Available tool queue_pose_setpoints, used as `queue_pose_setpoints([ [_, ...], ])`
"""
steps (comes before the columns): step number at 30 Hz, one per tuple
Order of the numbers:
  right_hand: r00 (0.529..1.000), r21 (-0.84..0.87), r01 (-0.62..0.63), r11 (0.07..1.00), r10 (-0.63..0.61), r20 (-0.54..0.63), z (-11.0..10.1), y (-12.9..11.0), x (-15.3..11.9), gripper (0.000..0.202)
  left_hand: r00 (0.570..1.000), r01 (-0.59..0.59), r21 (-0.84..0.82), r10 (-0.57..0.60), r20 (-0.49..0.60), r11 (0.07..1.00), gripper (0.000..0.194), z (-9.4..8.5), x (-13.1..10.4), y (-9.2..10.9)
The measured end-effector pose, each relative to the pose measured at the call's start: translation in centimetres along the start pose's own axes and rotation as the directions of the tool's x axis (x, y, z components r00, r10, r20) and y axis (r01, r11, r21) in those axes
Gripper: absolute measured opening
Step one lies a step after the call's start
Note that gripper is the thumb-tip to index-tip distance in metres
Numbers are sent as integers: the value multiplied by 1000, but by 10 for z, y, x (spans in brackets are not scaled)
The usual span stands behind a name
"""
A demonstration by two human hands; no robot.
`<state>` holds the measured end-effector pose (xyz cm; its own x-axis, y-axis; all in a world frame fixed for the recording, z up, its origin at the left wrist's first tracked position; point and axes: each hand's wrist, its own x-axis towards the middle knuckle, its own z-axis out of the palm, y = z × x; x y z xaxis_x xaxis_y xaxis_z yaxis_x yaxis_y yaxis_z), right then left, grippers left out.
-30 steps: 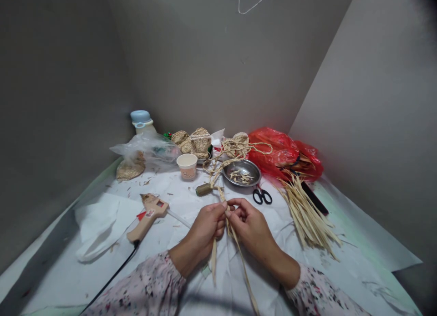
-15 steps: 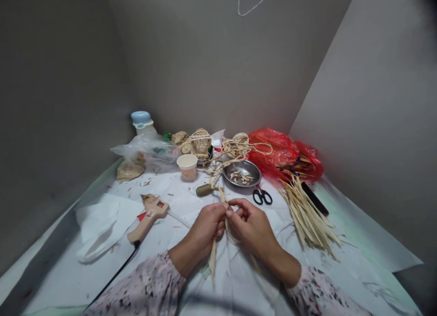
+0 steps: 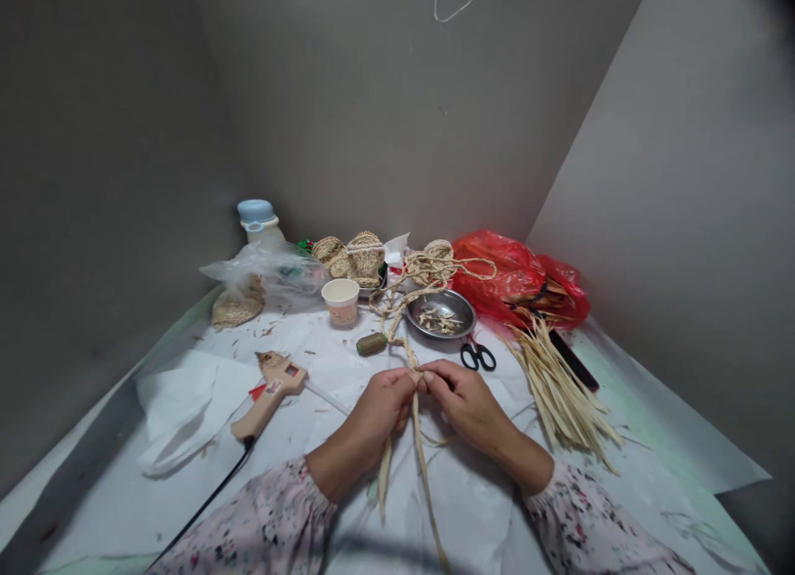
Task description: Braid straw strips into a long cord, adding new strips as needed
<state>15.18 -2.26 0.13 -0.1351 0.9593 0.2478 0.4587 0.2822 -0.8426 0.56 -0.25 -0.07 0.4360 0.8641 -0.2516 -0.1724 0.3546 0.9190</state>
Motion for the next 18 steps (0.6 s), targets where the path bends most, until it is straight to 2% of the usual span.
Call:
queue_pose_setpoints([
  [5, 1000, -19, 11, 1000, -11, -21, -2, 0, 0, 23, 999, -11, 30, 12, -30, 999, 23, 1, 1, -1],
  [9, 999, -68, -18, 997, 16, -29, -2, 1, 0, 19, 996, -56, 115, 63, -63, 992, 21, -1, 4, -8],
  [13, 998, -118, -30, 993, 23, -62, 0, 1, 0, 16, 990, -126, 224, 138, -37, 966, 21, -4, 7, -11],
  [18, 998, -139, 29, 990, -38, -60, -1, 3, 0, 16, 984, -158, 311, 176, -31, 937, 21, -7, 8, -12],
])
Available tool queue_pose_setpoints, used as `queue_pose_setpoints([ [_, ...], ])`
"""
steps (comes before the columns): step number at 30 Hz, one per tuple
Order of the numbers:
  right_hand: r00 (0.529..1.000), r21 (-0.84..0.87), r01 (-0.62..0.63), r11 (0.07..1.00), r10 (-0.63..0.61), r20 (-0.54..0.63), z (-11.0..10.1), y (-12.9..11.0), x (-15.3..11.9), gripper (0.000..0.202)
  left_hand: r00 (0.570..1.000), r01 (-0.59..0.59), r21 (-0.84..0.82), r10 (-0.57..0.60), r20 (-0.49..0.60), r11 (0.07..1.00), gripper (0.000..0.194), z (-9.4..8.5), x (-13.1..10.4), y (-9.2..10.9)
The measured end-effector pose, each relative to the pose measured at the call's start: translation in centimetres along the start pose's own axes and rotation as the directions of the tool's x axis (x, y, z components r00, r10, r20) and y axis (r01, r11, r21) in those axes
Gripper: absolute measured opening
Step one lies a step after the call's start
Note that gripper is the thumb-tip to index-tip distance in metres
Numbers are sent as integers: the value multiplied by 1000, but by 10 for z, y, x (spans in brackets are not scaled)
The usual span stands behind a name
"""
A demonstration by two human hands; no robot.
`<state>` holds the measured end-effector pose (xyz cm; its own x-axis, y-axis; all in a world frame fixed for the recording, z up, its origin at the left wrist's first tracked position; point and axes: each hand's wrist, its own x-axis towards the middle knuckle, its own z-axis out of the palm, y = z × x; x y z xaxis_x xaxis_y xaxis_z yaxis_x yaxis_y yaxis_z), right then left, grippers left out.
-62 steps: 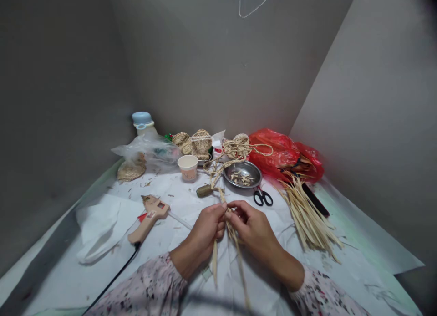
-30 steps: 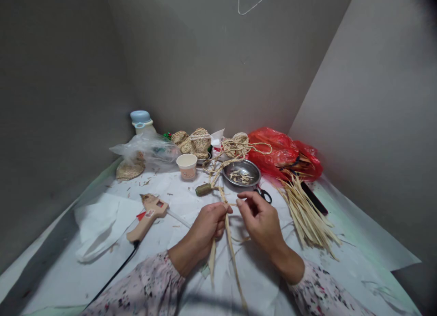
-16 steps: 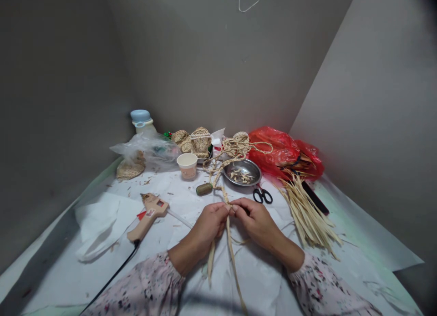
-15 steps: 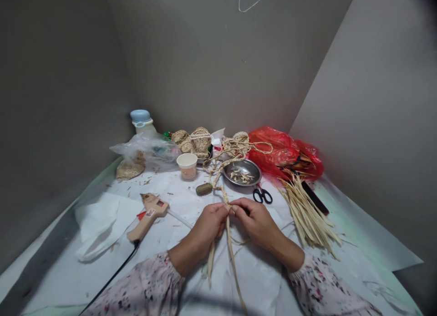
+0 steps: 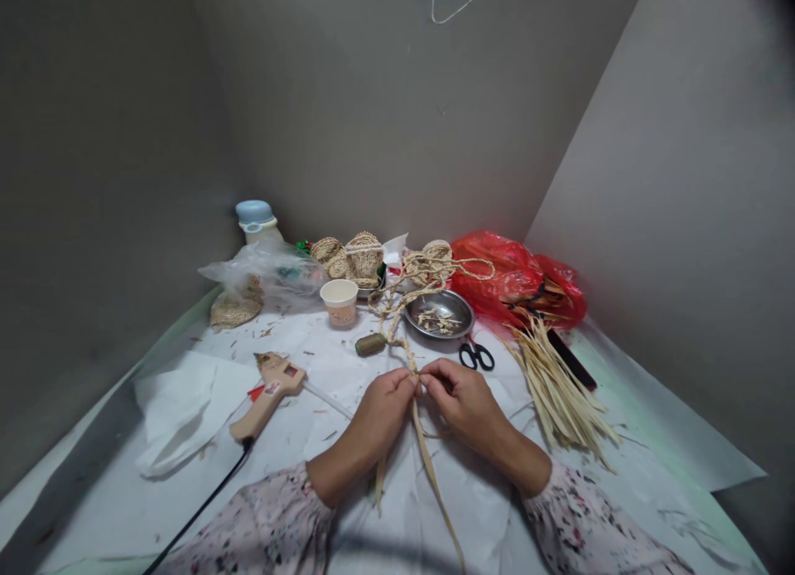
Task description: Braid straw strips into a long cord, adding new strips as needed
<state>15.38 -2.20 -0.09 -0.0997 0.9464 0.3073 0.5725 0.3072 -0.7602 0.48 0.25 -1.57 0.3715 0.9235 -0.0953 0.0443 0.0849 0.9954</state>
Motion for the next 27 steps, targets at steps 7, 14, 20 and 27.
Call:
queue_pose_setpoints([
  [7, 996, 109, 41, 993, -49, 78, 0, -1, 0, 24, 999, -19, 7, 19, 27, 1000, 20, 0, 2, -2],
  [14, 996, 100, -9, 995, 0, 92, 2, 4, 0, 20, 998, -24, 37, 22, 50, 999, 20, 0, 1, -4],
  [20, 993, 74, -38, 997, 30, 111, 1, 6, 2, 19, 999, -28, 78, 25, 34, 997, 21, 0, -1, -2],
  [27, 995, -2, -20, 1000, 20, 102, 2, 7, 0, 16, 1000, -27, 235, 24, 14, 972, 22, 0, -4, 3],
])
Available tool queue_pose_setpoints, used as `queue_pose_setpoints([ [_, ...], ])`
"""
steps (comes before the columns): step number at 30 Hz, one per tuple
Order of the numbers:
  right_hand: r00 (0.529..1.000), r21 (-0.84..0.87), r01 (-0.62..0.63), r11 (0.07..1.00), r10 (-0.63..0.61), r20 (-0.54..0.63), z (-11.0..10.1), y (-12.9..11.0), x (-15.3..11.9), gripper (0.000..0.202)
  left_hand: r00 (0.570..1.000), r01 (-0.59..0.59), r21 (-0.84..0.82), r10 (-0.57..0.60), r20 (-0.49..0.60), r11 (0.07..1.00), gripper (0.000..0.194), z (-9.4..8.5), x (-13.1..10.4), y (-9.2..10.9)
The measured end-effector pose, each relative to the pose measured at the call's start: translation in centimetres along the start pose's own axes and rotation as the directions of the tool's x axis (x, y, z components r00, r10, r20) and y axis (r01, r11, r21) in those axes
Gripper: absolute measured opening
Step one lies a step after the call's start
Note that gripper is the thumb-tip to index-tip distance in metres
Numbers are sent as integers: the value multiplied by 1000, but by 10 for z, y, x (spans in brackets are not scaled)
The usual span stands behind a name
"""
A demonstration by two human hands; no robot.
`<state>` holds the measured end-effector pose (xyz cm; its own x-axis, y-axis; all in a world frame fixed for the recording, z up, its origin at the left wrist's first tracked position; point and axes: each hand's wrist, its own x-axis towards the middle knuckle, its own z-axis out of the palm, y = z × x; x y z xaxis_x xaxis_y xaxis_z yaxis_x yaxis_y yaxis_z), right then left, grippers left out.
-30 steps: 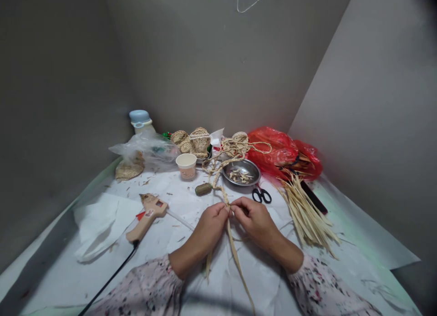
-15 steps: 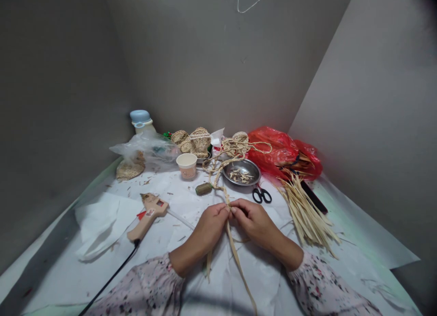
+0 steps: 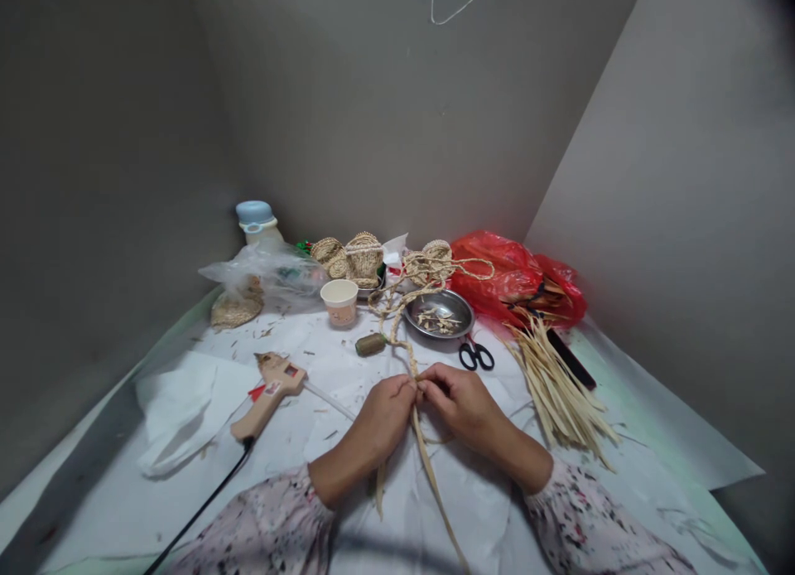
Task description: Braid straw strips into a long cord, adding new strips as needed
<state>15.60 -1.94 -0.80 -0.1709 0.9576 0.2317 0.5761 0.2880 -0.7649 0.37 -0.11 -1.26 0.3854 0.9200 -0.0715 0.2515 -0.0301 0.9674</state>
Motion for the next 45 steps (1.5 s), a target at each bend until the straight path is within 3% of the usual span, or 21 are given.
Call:
queue_pose_setpoints([
  [7, 998, -89, 19, 996, -24, -58, 4, 0, -2, 12, 999, 3, 129, 2, -33, 992, 23, 1, 1, 3],
  [13, 997, -102, 1, 995, -8, -75, 3, 2, -1, 13, 986, 4, 297, 47, -162, 955, 17, -2, -4, 10],
  [19, 994, -97, -30, 995, 19, -106, 1, -2, -1, 12, 969, -40, 212, 90, -232, 976, 22, -1, -9, 15],
  [22, 990, -34, -60, 998, 55, -126, 0, -6, -1, 12, 969, -89, 181, 128, -212, 979, 18, 3, -13, 19],
  [27, 978, 112, -130, 985, 146, -147, 0, -7, -1, 14, 966, -136, 311, 195, -168, 941, 19, 7, -19, 20],
  [38, 955, 338, -164, 927, 235, -180, 5, 4, 2, 17, 949, -227, 629, 313, -27, 744, 27, 8, -26, 18],
  [45, 938, 610, -219, 761, 336, -83, 5, -2, 3, 17, 940, -267, 691, 338, 35, 672, 27, 9, -25, 14],
])
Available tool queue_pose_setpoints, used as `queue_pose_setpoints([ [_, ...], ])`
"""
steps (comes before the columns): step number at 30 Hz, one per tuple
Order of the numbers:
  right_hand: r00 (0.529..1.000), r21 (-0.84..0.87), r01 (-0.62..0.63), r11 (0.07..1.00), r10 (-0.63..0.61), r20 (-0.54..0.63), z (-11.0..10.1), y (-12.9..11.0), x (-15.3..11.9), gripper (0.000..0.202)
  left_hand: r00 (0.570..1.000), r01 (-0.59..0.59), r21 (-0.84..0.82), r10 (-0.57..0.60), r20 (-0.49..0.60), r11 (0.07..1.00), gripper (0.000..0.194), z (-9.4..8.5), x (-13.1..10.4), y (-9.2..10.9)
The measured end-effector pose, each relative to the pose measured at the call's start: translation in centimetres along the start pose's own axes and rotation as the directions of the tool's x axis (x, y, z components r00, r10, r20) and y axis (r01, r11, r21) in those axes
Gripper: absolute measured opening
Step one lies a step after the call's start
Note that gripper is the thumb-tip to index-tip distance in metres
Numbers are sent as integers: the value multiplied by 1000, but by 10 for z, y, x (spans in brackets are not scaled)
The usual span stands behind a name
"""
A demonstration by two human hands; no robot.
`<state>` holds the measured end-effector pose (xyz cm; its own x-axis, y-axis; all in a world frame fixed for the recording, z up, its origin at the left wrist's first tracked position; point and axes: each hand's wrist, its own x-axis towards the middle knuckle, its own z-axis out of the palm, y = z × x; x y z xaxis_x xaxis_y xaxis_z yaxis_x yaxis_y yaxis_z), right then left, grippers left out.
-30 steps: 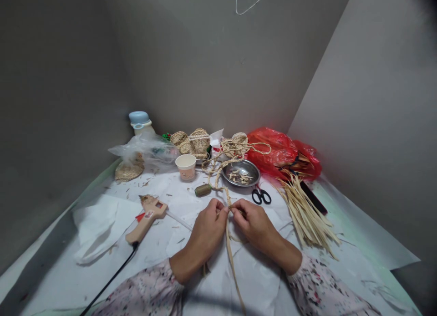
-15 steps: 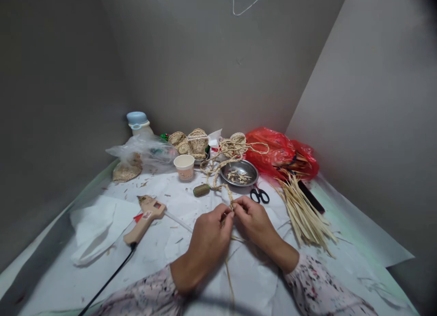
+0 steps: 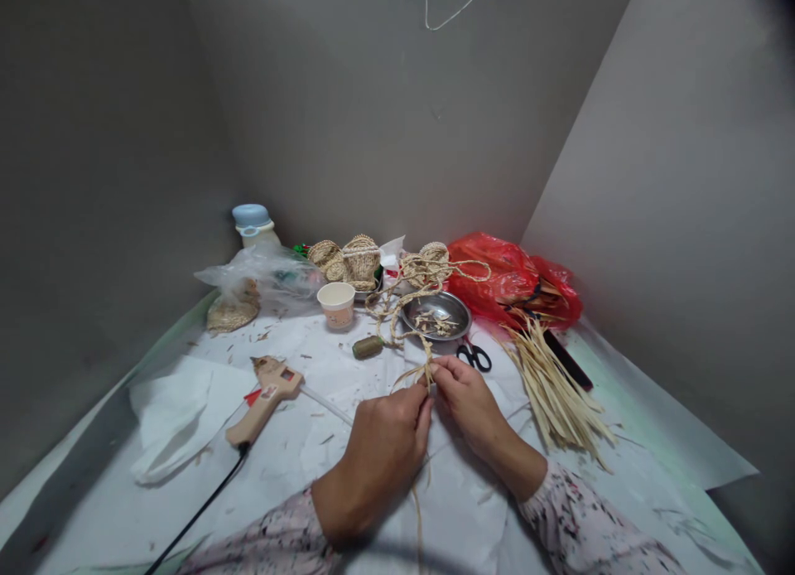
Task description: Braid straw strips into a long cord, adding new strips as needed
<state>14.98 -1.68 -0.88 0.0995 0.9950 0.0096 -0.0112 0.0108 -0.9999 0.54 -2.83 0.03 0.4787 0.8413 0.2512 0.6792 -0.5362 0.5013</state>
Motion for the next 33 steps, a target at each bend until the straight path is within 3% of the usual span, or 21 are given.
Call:
queue_pose_setpoints([
  [5, 991, 174, -123, 977, 110, 81, 2, -1, 0, 17, 1000, -1, -24, 1, 6, 1000, 26, 4, 0, -2],
  [11, 992, 264, -126, 956, 118, 46, -11, -5, 9, 20, 997, 72, -40, -72, -3, 997, 33, 1, 0, 2],
  [15, 979, 233, -197, 952, 177, 104, -23, -12, 14, 21, 978, 105, -314, -156, -140, 944, 35, -12, 1, 7],
  [17, 962, 205, -246, 948, 212, 172, -24, -15, 13, 23, 939, 117, -448, -245, -240, 887, 28, -17, 4, 6],
  [19, 947, 175, -265, 948, 222, 231, -22, -15, 11, 25, 898, 151, -559, -350, -267, 816, 23, -18, 9, 3],
  [21, 943, 144, -252, 957, 209, 260, -19, -12, 9, 24, 896, 182, -670, -401, -188, 720, 23, -14, 15, -1],
  [23, 944, 107, -220, 970, 185, 272, -16, -7, 8, 23, 928, 243, -779, -373, 12, 578, 27, -8, 19, -5],
  [26, 951, 46, -124, 991, 105, 291, -14, -1, 8, 20, 913, 388, -850, -278, 300, 356, 35, 1, 22, -7],
  [33, 958, -186, 3, 982, 50, 282, -14, -10, 5, 12, 866, 499, -821, -208, 455, 279, 32, -1, 21, -9],
])
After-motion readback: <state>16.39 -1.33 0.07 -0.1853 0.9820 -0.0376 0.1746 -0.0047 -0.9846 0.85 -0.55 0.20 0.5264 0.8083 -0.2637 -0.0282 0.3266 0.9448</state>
